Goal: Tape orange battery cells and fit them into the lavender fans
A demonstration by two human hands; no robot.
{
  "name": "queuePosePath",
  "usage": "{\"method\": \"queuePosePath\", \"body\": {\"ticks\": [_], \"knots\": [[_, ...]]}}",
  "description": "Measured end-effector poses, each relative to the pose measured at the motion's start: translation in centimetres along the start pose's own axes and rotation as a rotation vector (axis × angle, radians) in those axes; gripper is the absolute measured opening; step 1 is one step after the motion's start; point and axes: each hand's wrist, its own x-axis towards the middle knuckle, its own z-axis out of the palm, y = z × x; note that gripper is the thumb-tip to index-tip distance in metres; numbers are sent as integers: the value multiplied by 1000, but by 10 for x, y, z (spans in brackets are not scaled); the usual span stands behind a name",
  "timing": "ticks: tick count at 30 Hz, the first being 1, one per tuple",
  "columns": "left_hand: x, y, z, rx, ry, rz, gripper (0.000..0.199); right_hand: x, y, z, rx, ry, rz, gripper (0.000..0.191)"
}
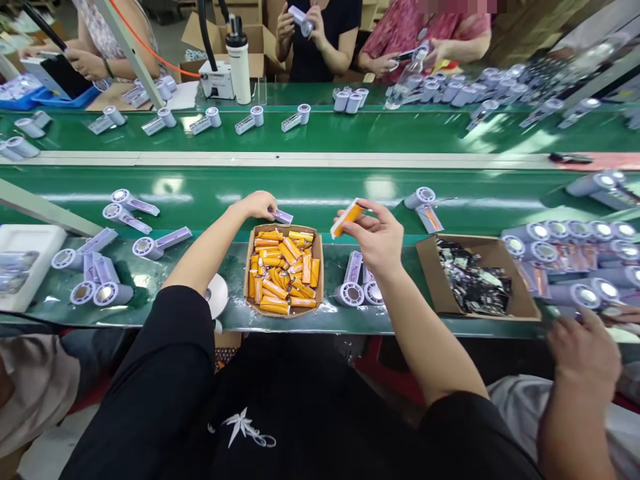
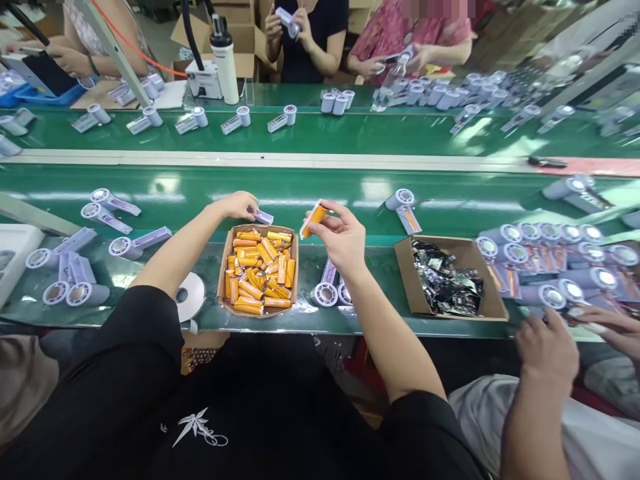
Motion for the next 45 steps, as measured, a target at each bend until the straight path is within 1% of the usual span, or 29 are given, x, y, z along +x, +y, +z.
{"method": "queuePosePath", "body": {"ticks": [2,3,4,6,8,11,13,15,17,21,28,31,34,37,39,41,42,43,45], "knots": [[8,-1,-3,-23,-132,48,14,28,14,7,-71,-80,20,56],[7,-3,-3,-40,-159,59,18,41,23,13,-110,-125,31,56],[4,-3,-3,-59,-138,53,22,52,32,19,-153,-173,41,56],[-2,-1,2,-77,-18,4,26,71,49,37,-259,-281,61,53],[-6,3,10,-65,85,-53,27,84,63,58,-403,-399,75,48],[-1,10,19,-38,129,-92,24,93,74,81,-709,-575,38,44],[5,12,23,-21,144,-120,19,95,76,87,-970,-680,-35,44],[10,13,25,-8,157,-147,17,95,76,87,-1174,-747,-94,45],[14,14,26,-4,169,-165,17,97,76,85,-1272,-783,-108,45],[17,19,28,-25,187,-180,18,100,78,85,-1368,-879,-103,45],[23,29,30,-83,207,-201,19,105,78,104,-1512,-1034,-100,45],[20,34,29,-118,229,-207,22,107,73,108,-1547,-1056,-117,47],[16,41,27,-162,246,-203,24,108,68,106,-1572,-1073,-145,43],[12,48,23,-214,275,-175,26,106,66,99,-1616,-1023,-167,45],[2,50,22,-243,312,-158,38,104,68,92,-1638,-985,-170,48],[-21,47,22,-274,385,-159,52,101,73,86,-1642,-975,-163,47],[-39,43,23,-300,431,-161,55,101,75,82,-1639,-978,-160,47],[-63,38,25,-331,474,-159,55,101,77,80,-1635,-984,-157,47],[-124,27,30,-366,547,-154,49,102,79,75,-1624,-998,-152,47]]}}
